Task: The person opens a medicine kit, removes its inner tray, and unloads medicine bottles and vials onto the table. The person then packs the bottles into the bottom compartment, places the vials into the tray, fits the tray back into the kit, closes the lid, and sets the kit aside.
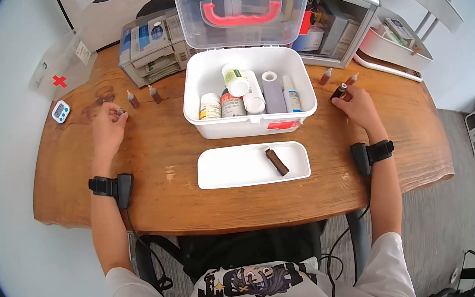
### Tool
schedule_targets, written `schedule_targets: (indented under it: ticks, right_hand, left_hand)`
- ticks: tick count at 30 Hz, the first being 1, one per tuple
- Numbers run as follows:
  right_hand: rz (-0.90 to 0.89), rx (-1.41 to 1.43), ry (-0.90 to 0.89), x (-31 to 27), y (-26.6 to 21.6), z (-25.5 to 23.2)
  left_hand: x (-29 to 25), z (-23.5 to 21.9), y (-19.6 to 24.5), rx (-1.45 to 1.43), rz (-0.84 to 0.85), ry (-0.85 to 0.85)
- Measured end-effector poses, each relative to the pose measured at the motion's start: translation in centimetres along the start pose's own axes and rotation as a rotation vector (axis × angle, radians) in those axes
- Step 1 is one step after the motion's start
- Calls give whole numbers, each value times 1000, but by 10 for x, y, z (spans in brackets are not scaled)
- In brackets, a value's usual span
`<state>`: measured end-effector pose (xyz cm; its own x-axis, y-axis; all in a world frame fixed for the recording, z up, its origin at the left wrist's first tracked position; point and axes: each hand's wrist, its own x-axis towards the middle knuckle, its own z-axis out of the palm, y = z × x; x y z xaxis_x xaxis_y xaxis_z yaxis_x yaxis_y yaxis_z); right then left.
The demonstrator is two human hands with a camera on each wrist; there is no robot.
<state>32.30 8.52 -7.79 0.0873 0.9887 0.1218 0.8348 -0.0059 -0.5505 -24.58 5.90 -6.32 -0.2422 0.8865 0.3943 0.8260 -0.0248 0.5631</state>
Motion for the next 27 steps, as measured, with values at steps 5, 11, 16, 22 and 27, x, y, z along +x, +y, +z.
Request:
schedule_targets:
  ticks: [5,11,16,22,27]
  right_hand:
    - [48,-49,-26,-19,-12,-17]
    - [-96,-51,-237,-61,-71,-29]
    - [-430,-67,-317,-98,-127,-4]
    - [-572,-121,-404,-99,-141,26]
    - [-606,-17,-410,-98,-129,36]
  left_hand:
    - [6,17,-28,-112,4,7]
    - [-9,1,-17,92,-55,-40]
    - [-40,-34,37,120,-130,-118]
    - [-71,-22,128,-163,-89,-585]
    - [-57,5,125,-184,6,-672]
